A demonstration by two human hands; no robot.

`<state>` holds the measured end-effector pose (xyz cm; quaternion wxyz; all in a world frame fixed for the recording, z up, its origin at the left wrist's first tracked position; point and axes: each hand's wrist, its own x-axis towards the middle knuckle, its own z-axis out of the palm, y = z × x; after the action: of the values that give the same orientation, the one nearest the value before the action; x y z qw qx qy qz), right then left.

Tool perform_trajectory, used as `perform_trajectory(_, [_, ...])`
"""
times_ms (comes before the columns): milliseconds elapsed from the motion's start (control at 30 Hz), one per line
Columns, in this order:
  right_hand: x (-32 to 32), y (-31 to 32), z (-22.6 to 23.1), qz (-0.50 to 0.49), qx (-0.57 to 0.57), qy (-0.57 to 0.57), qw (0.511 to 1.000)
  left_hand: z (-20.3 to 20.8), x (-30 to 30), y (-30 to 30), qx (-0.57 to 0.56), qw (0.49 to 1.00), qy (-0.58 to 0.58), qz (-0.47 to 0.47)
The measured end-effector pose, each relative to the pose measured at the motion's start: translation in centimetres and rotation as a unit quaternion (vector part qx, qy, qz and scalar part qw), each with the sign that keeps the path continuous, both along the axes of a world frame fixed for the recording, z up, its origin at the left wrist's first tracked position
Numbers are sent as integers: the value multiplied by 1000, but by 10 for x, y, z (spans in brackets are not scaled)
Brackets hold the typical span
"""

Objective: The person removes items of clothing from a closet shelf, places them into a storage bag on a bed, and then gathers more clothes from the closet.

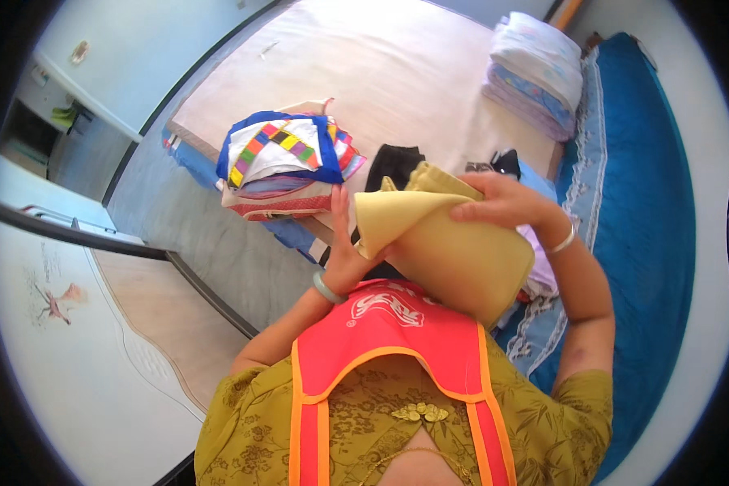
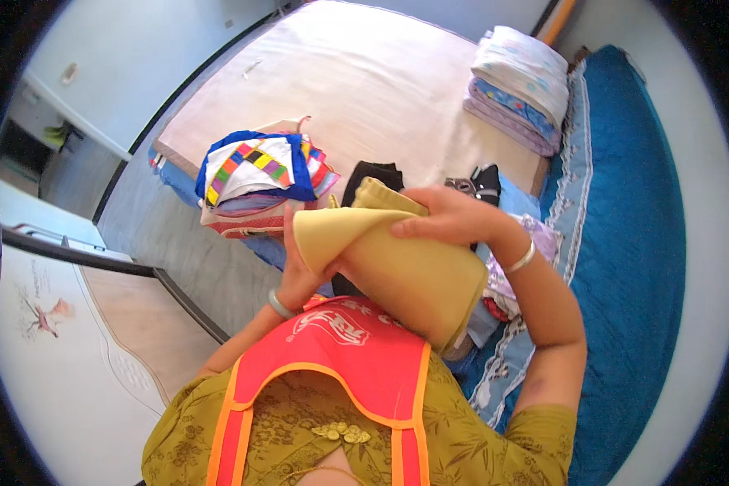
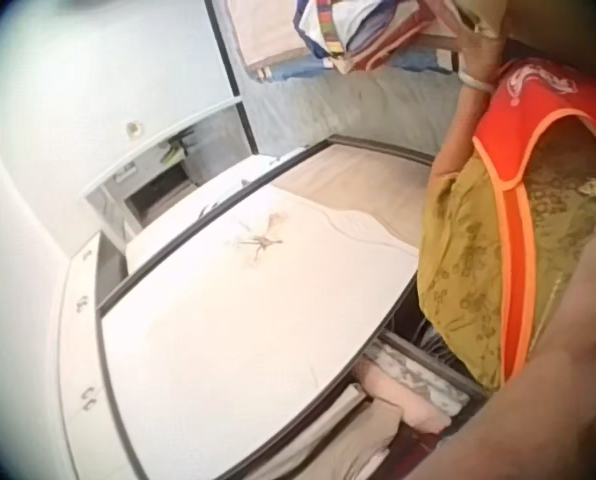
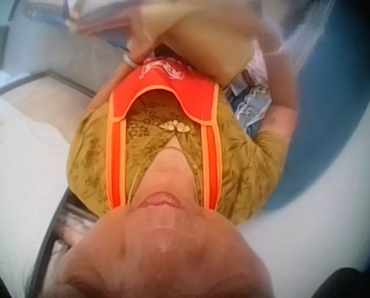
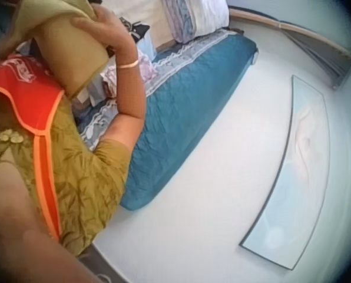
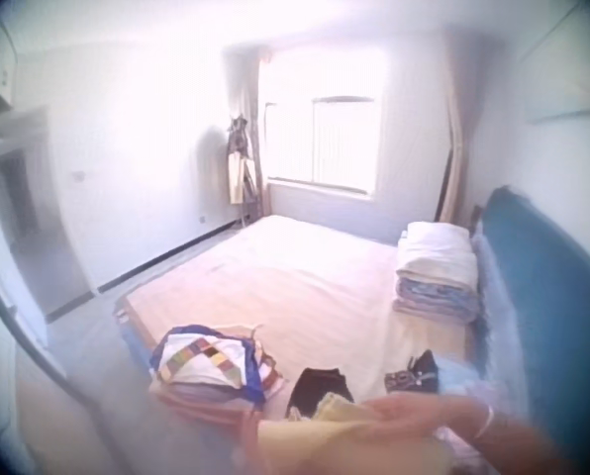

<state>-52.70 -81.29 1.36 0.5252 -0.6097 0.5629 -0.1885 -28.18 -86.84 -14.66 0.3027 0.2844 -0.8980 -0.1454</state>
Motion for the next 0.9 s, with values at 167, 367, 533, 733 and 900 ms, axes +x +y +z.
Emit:
perform_trajectory(167, [5, -10, 27, 113, -37, 71, 990, 66, 10, -15, 520, 784, 286, -183])
perform_trajectory(367, [38, 48, 51, 280, -186, 141, 931, 114, 67, 0, 593, 722, 35, -355])
perform_trajectory(533, [65, 76, 53, 300, -247, 139, 911, 129, 79, -11, 680, 603, -14, -418])
perform_trajectory(733, [53, 56, 38, 294, -157, 48, 941, 101, 4, -16, 671, 632, -9, -387])
perform_trajectory(900, [27, 26, -19, 215, 228, -185, 931, 71, 0, 20, 878, 295, 8, -378])
